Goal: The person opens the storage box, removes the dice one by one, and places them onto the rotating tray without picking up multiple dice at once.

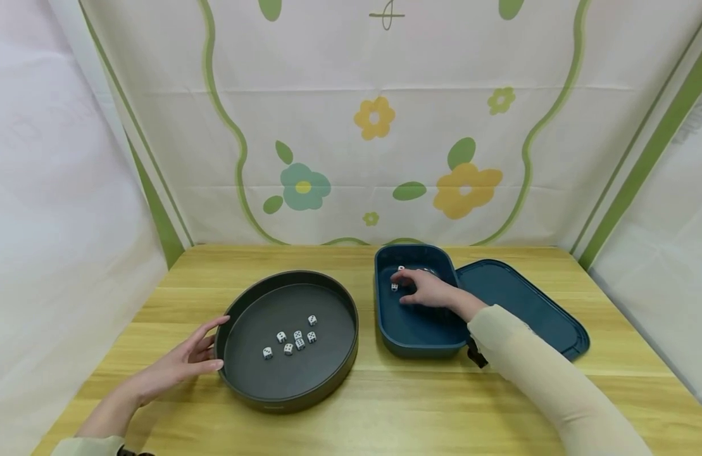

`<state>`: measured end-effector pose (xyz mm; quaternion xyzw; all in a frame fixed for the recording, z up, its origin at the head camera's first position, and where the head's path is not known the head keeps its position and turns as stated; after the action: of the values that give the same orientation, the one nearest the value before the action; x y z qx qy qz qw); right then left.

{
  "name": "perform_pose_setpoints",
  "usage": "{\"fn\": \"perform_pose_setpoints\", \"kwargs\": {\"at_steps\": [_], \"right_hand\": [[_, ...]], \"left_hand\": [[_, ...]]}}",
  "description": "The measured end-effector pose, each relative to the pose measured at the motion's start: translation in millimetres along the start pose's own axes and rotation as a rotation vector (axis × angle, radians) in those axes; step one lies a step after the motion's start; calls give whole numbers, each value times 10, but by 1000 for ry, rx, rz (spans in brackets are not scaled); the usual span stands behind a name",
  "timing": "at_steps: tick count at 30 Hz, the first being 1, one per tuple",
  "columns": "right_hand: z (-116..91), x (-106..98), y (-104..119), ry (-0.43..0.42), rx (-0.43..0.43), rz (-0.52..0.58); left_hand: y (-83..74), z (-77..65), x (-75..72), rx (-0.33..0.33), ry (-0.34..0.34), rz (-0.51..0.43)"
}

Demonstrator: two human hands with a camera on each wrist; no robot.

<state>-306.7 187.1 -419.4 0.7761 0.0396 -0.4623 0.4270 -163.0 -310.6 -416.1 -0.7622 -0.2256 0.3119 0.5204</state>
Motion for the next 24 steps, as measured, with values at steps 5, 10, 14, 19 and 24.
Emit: {"fn": "perform_pose_setpoints", "kwargs": {"at_steps": [5,10,14,19,24], "right_hand": [[13,57,38,21,-37,10],[16,110,70,50,-85,12],[21,125,77,48,-97,18],[28,139,62,47,-74,44],[-18,138,92,33,-76,64]], "left_hand": [[4,-2,-2,-4,2,-2],[14,-2,-11,-5,-3,0],[17,14,-20,-10,-4,13],[13,26,-13,-19,-2,33],[12,38,2,0,7,12]]}}
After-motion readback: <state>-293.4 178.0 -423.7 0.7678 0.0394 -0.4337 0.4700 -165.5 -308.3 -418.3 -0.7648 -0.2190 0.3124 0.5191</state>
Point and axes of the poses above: each hand's wrist, its own z-axis towards the middle knuckle, its own x-axis out of the palm, y = z × x, the point moved 1 cm from there along z, towards the middle knuckle, and after that the axes turned 13 degrees about y, right-handed, at the moved point
